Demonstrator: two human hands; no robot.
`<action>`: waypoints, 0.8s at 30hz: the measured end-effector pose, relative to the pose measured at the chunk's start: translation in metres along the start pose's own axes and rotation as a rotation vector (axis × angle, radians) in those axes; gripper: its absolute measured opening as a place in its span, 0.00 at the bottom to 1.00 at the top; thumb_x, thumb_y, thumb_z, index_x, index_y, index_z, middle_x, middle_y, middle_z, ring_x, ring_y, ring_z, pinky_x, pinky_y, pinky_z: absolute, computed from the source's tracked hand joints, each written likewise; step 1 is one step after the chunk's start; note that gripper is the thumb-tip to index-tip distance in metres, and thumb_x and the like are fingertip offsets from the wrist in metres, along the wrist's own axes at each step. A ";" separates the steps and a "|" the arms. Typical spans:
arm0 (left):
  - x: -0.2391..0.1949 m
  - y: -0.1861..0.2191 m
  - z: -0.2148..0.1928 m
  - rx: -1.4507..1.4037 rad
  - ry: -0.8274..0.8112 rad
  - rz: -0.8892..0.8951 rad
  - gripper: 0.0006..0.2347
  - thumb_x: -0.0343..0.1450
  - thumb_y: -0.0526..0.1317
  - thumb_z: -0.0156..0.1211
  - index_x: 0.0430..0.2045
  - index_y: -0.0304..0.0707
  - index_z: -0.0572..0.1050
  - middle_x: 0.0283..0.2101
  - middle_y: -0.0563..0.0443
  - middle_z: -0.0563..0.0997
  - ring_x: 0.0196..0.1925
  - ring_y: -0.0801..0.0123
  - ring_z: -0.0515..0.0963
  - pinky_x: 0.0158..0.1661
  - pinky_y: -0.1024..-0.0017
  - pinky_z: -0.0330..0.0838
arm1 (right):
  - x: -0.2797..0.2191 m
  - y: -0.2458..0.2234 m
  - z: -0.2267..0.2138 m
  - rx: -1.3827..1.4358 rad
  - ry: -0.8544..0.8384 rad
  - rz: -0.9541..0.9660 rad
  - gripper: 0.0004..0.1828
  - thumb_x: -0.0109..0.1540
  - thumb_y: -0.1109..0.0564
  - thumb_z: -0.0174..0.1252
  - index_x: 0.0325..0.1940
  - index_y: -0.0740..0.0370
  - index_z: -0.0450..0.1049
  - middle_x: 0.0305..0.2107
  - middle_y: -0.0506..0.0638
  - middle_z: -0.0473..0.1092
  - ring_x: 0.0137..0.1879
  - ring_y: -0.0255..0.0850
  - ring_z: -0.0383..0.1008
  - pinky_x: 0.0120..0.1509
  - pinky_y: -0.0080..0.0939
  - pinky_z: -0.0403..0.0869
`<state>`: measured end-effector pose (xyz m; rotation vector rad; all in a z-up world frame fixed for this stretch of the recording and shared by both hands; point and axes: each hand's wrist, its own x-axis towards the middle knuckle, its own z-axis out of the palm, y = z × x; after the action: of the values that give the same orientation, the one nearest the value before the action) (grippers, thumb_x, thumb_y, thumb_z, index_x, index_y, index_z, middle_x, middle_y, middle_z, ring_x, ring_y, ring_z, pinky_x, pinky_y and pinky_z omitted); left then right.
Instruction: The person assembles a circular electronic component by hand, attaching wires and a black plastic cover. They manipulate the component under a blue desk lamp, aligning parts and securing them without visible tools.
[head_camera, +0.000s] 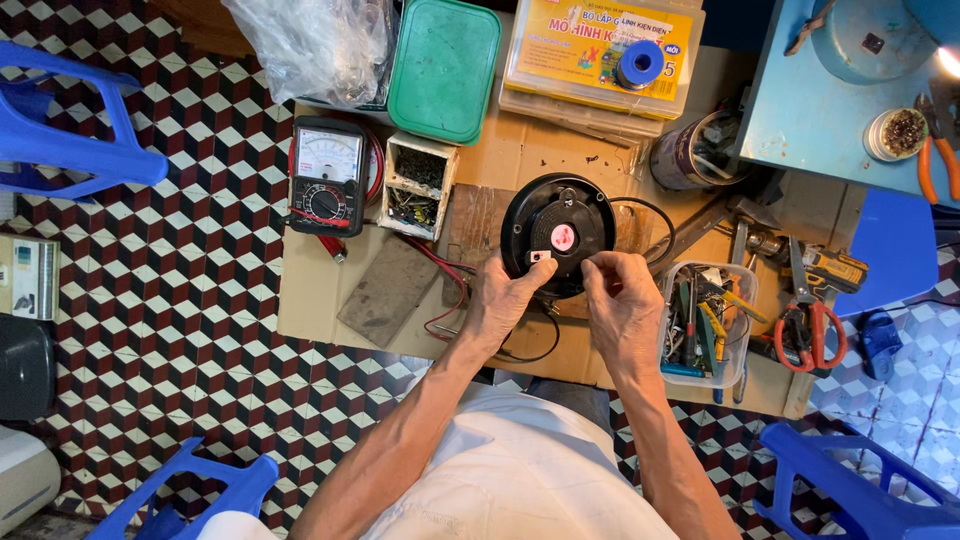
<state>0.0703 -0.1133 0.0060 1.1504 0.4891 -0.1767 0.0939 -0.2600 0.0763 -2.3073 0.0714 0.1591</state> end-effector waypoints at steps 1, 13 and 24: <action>0.000 -0.001 0.000 -0.017 -0.001 -0.010 0.09 0.69 0.38 0.67 0.39 0.33 0.81 0.37 0.56 0.83 0.36 0.80 0.78 0.38 0.77 0.76 | 0.000 0.002 0.000 0.030 -0.004 0.031 0.08 0.65 0.57 0.63 0.44 0.65 0.76 0.35 0.48 0.73 0.37 0.34 0.74 0.43 0.34 0.74; 0.000 -0.003 0.001 0.004 -0.011 -0.003 0.10 0.69 0.37 0.67 0.41 0.32 0.80 0.39 0.55 0.83 0.38 0.79 0.78 0.40 0.77 0.76 | 0.003 0.015 -0.003 0.059 -0.043 0.025 0.07 0.65 0.59 0.62 0.44 0.66 0.77 0.33 0.48 0.73 0.36 0.33 0.73 0.42 0.33 0.74; 0.002 0.007 0.004 -0.045 -0.017 -0.021 0.15 0.69 0.38 0.67 0.48 0.33 0.77 0.42 0.53 0.82 0.41 0.75 0.79 0.44 0.75 0.77 | 0.001 0.015 0.005 -0.045 0.067 -0.174 0.06 0.66 0.63 0.61 0.45 0.68 0.74 0.33 0.54 0.73 0.35 0.38 0.74 0.41 0.37 0.74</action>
<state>0.0755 -0.1143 0.0122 1.0989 0.4877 -0.1925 0.0929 -0.2667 0.0619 -2.3504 -0.1003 -0.0058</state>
